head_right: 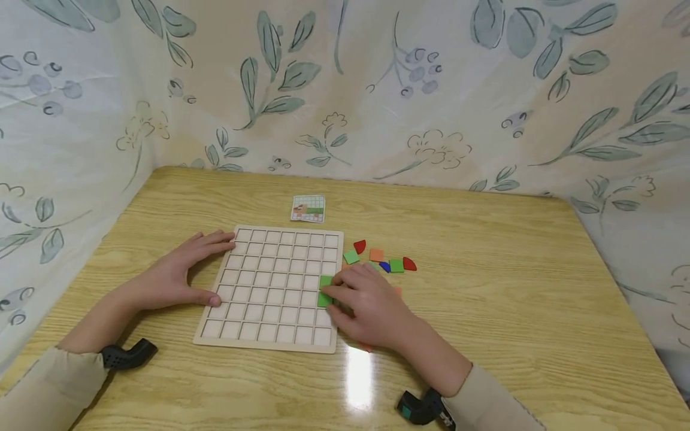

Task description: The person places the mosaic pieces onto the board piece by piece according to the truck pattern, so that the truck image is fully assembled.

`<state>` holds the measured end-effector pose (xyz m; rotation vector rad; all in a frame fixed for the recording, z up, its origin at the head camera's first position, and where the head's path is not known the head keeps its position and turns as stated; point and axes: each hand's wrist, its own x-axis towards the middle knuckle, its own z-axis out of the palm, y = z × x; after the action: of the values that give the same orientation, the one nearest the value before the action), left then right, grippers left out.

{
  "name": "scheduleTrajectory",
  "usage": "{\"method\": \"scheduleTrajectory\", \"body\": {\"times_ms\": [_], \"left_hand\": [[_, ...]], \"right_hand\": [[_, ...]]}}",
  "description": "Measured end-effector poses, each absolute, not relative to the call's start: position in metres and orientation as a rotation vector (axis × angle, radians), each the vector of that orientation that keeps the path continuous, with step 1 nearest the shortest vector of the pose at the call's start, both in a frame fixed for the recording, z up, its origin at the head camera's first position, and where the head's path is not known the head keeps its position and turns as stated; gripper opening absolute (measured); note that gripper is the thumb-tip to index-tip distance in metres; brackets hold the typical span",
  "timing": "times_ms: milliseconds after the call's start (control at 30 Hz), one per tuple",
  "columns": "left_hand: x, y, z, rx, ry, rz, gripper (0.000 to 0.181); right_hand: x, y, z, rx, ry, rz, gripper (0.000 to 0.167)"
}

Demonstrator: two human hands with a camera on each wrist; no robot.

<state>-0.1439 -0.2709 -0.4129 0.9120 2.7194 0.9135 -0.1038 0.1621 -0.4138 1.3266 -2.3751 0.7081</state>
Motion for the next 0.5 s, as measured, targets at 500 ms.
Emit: {"method": "scheduleTrajectory", "body": {"times_ms": [500], "left_hand": [[-0.1442,-0.2715,-0.4131,0.933,2.716,0.930,0.107]], "right_hand": [[-0.1052,0.1639,-0.4152,1.321,-2.349,0.717,0.027]]}}
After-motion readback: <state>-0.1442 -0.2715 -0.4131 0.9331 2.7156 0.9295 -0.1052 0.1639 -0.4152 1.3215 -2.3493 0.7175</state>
